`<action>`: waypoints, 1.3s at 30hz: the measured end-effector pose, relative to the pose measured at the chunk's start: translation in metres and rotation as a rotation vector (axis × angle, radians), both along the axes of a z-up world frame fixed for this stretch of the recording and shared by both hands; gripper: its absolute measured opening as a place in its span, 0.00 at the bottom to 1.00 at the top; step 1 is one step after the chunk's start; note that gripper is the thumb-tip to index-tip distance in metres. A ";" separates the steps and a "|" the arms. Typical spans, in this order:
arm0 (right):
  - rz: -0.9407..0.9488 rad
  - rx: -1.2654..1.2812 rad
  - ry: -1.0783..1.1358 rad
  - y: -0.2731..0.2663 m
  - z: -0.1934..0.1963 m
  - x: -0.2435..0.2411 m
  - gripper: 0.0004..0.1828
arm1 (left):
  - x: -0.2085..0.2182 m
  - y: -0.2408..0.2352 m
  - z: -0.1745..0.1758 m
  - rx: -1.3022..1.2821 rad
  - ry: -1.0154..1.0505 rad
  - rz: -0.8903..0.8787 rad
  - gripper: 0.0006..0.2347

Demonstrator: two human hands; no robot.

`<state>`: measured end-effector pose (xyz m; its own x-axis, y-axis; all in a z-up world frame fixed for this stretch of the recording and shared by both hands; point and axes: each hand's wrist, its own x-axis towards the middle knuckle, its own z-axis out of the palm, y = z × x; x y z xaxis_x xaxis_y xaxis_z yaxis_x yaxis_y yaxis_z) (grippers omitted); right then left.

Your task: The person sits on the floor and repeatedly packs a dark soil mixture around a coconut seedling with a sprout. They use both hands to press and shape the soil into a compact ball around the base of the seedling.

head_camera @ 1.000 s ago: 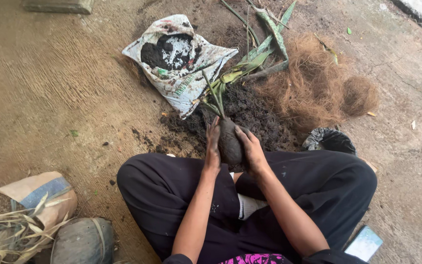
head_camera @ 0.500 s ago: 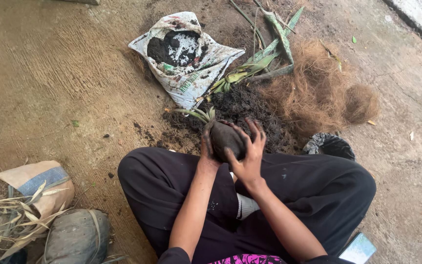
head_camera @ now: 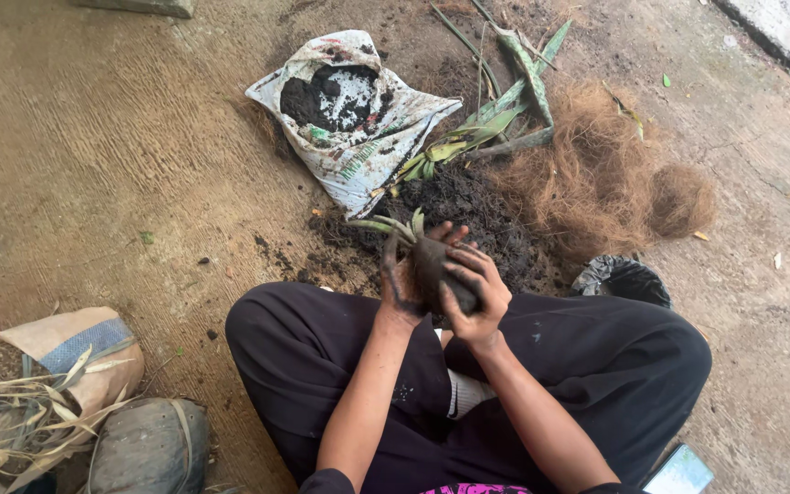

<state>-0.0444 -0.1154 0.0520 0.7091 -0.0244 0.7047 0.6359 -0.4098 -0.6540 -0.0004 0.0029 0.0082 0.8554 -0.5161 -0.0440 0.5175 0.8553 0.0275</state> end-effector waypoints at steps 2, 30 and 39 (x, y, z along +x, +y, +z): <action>-0.022 -0.066 -0.066 0.004 0.003 -0.005 0.14 | -0.001 0.000 -0.007 -0.084 -0.080 -0.019 0.30; -0.107 0.018 -0.123 0.018 -0.008 -0.017 0.11 | -0.016 -0.017 -0.041 -0.079 0.003 0.119 0.12; -0.181 0.274 0.166 0.015 -0.014 -0.015 0.11 | -0.010 -0.016 -0.008 0.059 0.085 0.110 0.17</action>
<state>-0.0597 -0.1009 0.0382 0.7799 -0.3318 0.5306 0.4456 -0.3010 -0.8431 -0.0101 -0.0128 0.0006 0.8983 -0.4142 -0.1463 0.4237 0.9049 0.0398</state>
